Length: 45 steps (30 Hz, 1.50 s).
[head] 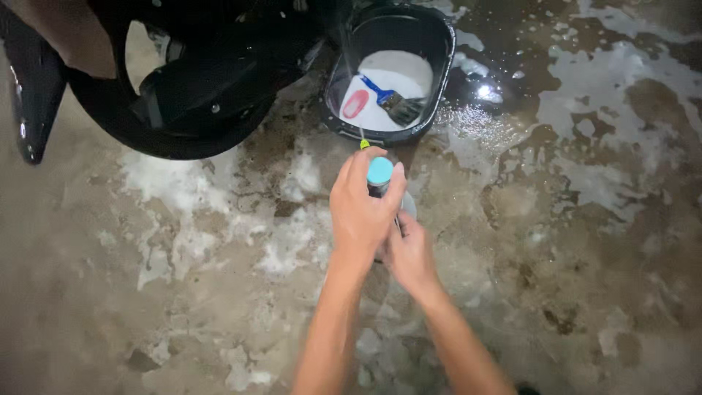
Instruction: The person scrubs the rear wheel and undercarriage of a motorcycle using a blue brush and soapy water from a bucket. They then use a pressure washer to rinse the soap and dirt from the vehicle and the surrounding floor.
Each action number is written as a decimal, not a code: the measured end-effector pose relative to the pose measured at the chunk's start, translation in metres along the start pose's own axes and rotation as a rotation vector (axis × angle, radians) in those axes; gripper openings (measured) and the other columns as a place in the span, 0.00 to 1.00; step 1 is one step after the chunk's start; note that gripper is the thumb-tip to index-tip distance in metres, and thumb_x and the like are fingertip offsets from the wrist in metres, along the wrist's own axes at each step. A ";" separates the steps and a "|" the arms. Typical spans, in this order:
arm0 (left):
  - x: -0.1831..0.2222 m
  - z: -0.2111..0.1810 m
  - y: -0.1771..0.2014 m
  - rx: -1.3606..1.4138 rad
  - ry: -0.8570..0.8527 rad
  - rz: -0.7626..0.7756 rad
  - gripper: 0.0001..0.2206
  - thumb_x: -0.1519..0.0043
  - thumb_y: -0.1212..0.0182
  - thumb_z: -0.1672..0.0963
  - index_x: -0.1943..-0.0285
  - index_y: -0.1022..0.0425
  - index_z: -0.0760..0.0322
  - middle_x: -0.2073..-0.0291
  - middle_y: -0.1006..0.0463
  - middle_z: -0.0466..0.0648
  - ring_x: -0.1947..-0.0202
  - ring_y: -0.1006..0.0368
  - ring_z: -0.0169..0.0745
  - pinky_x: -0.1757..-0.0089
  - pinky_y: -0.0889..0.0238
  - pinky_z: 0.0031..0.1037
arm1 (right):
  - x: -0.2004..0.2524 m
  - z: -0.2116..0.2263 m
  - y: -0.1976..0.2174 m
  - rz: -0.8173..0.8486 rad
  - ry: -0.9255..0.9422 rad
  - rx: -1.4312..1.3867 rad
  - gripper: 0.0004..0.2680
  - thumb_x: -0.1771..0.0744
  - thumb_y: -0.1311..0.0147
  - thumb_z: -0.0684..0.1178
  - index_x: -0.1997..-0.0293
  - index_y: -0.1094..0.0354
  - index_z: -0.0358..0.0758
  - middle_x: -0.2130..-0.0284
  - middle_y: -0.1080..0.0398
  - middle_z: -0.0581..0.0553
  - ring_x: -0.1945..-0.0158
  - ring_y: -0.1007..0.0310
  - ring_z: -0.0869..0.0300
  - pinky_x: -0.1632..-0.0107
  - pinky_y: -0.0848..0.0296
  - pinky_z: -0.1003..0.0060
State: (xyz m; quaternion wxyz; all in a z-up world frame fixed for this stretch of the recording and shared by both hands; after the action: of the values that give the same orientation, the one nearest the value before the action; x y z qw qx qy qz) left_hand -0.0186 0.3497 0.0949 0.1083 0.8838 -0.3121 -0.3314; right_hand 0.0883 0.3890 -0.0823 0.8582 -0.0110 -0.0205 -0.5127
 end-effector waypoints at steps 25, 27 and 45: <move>0.016 -0.027 -0.018 0.097 0.016 0.058 0.13 0.35 0.38 0.51 0.50 0.25 0.64 0.59 0.24 0.54 0.58 0.24 0.56 0.57 0.32 0.39 | 0.011 0.017 0.033 0.040 -0.003 -0.116 0.12 0.30 0.53 0.53 0.53 0.30 0.34 0.80 0.34 0.55 0.81 0.39 0.70 0.79 0.43 0.71; 0.016 -0.027 -0.016 0.093 0.007 0.044 0.13 0.35 0.37 0.51 0.50 0.25 0.64 0.59 0.24 0.54 0.58 0.25 0.56 0.57 0.32 0.39 | 0.010 0.020 0.033 0.039 0.012 -0.058 0.12 0.29 0.53 0.54 0.57 0.30 0.34 0.82 0.35 0.54 0.82 0.39 0.70 0.79 0.43 0.70; 0.012 -0.015 -0.025 0.124 0.009 0.073 0.15 0.34 0.38 0.51 0.47 0.25 0.64 0.57 0.24 0.54 0.57 0.25 0.54 0.55 0.32 0.37 | 0.001 0.009 0.035 0.014 -0.032 -0.045 0.11 0.29 0.52 0.53 0.60 0.31 0.33 0.82 0.36 0.53 0.82 0.39 0.68 0.79 0.42 0.69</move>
State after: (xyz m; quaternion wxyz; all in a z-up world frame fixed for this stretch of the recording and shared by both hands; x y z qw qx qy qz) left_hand 0.0102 0.3613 0.0901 0.0668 0.8783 -0.3638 -0.3031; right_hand 0.1188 0.4053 -0.0734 0.8608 -0.0388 -0.0224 -0.5070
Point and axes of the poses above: each hand's wrist, its own x-axis away from the middle knuckle, its own y-axis out of the back of the hand, z = x × y, the point moved 10 cm from there along -x, towards the middle knuckle
